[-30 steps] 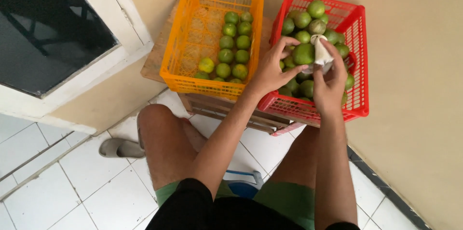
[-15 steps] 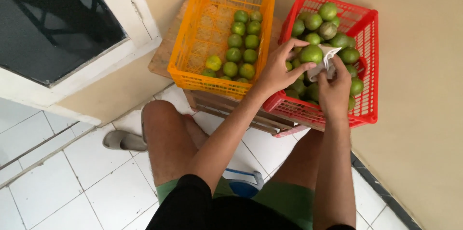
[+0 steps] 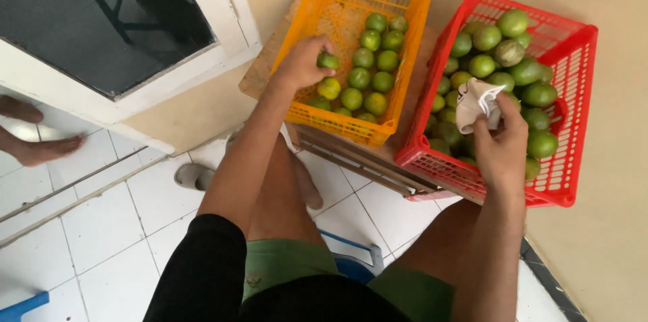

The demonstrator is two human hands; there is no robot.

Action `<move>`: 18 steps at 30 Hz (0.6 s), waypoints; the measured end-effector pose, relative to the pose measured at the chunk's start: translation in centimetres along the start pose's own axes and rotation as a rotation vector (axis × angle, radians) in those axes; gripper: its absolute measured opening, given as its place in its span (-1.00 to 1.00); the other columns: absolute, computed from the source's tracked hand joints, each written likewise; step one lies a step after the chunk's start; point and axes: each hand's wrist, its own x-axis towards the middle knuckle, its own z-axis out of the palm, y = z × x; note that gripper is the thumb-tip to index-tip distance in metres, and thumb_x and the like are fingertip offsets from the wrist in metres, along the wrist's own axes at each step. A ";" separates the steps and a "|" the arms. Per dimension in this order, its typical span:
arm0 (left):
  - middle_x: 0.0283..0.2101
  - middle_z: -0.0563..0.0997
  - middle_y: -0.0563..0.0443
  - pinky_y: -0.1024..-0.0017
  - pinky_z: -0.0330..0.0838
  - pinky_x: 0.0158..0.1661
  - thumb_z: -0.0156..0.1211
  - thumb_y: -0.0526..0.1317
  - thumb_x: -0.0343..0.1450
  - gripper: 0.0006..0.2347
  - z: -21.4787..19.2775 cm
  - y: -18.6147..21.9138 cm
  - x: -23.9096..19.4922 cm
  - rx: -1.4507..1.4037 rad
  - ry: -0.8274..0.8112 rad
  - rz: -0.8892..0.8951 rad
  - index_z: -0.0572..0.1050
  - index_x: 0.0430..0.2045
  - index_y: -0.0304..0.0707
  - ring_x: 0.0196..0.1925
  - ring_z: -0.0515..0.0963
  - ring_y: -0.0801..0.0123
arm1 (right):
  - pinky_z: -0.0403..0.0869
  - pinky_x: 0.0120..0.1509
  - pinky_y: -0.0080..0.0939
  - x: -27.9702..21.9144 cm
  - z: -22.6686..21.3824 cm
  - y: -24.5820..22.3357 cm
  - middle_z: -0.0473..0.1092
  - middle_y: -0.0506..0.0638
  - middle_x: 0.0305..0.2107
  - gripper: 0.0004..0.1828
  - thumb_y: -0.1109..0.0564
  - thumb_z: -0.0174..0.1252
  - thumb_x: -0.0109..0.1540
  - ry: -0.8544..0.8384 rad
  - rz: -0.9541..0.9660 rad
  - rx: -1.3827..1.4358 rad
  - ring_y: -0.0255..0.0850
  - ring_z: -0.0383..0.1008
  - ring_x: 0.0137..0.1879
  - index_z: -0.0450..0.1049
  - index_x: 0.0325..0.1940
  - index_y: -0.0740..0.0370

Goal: The person sits on a low stool and wipes green limes with a white cloth. They pick limes from a red basket, wipe them, and place them into a yellow basket. The person repeats this process for multiple limes.

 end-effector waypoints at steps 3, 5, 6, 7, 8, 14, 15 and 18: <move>-0.11 0.54 -0.05 0.18 0.39 -0.11 0.44 -0.12 0.38 -0.73 0.9 0.0 0.8 0.018 -0.034 -0.023 0.44 -0.23 -0.16 -0.05 0.53 0.13 | 0.45 -0.12 -0.34 -0.1 0.1 0.1 0.34 0.00 -0.16 -0.47 0.39 -0.14 0.29 -0.004 0.019 0.037 -0.31 0.27 -0.20 0.44 0.32 0.28; -0.10 0.51 -0.08 0.19 0.38 -0.11 0.42 -0.12 0.39 -0.73 1.1 0.2 1.0 0.021 -0.052 -0.036 0.43 -0.21 -0.14 -0.06 0.52 0.12 | 0.45 -0.09 -0.34 -0.1 0.0 -0.8 0.36 0.01 -0.09 -0.44 0.41 -0.16 0.29 -0.014 0.022 0.042 -0.30 0.29 -0.15 0.43 0.35 0.27; -0.09 0.48 -0.11 0.19 0.37 -0.10 0.40 -0.12 0.40 -0.73 1.3 0.3 1.0 0.028 -0.065 -0.048 0.42 -0.19 -0.13 -0.08 0.50 0.11 | 0.44 -0.06 -0.34 -0.2 -0.1 -1.4 0.37 0.03 -0.01 -0.42 0.43 -0.18 0.28 -0.025 0.020 0.048 -0.29 0.31 -0.10 0.41 0.37 0.26; -0.09 0.48 -0.11 0.19 0.37 -0.10 0.40 -0.12 0.40 -0.73 1.3 0.6 0.8 0.028 -0.064 -0.048 0.42 -0.19 -0.13 -0.08 0.50 0.11 | 0.44 -0.06 -0.34 -0.2 0.0 -1.2 0.37 0.03 -0.01 -0.42 0.43 -0.18 0.28 -0.025 0.019 0.048 -0.29 0.31 -0.10 0.41 0.37 0.26; 0.05 0.47 -0.12 0.13 0.35 0.02 0.25 -0.17 0.44 -0.77 1.2 0.9 0.6 0.002 -0.114 -0.062 0.44 -0.07 -0.14 0.08 0.47 0.06 | 0.47 -0.06 -0.33 -0.2 0.0 -1.1 0.37 0.02 -0.03 -0.43 0.44 -0.18 0.29 -0.027 0.021 0.068 -0.30 0.31 -0.12 0.41 0.36 0.26; 0.15 0.41 -0.12 0.06 0.34 0.08 0.12 -0.26 0.51 -0.81 1.5 0.5 0.6 -0.024 -0.186 -0.096 0.41 0.01 -0.11 0.18 0.44 0.02 | 0.51 -0.07 -0.32 -0.3 0.0 -1.5 0.37 0.01 -0.10 -0.47 0.43 -0.17 0.33 -0.025 0.009 0.082 -0.29 0.31 -0.19 0.41 0.35 0.28; 0.12 0.40 -0.10 0.08 0.35 0.07 0.18 -0.26 0.50 -0.82 1.6 0.5 0.5 -0.028 -0.180 -0.090 0.41 -0.04 -0.10 0.15 0.45 0.05 | 0.48 -0.10 -0.33 -0.5 -0.1 -1.6 0.38 0.02 -0.08 -0.46 0.43 -0.18 0.32 -0.025 -0.005 0.070 -0.30 0.29 -0.18 0.41 0.36 0.29; 0.07 0.40 -0.08 0.12 0.34 0.03 0.22 -0.27 0.48 -0.82 1.5 0.7 0.4 -0.017 -0.165 -0.085 0.39 -0.10 -0.11 0.09 0.45 0.10 | 0.47 -0.10 -0.31 -0.6 -0.1 -2.2 0.38 0.03 -0.09 -0.47 0.43 -0.18 0.33 -0.018 0.000 0.046 -0.27 0.31 -0.19 0.42 0.36 0.31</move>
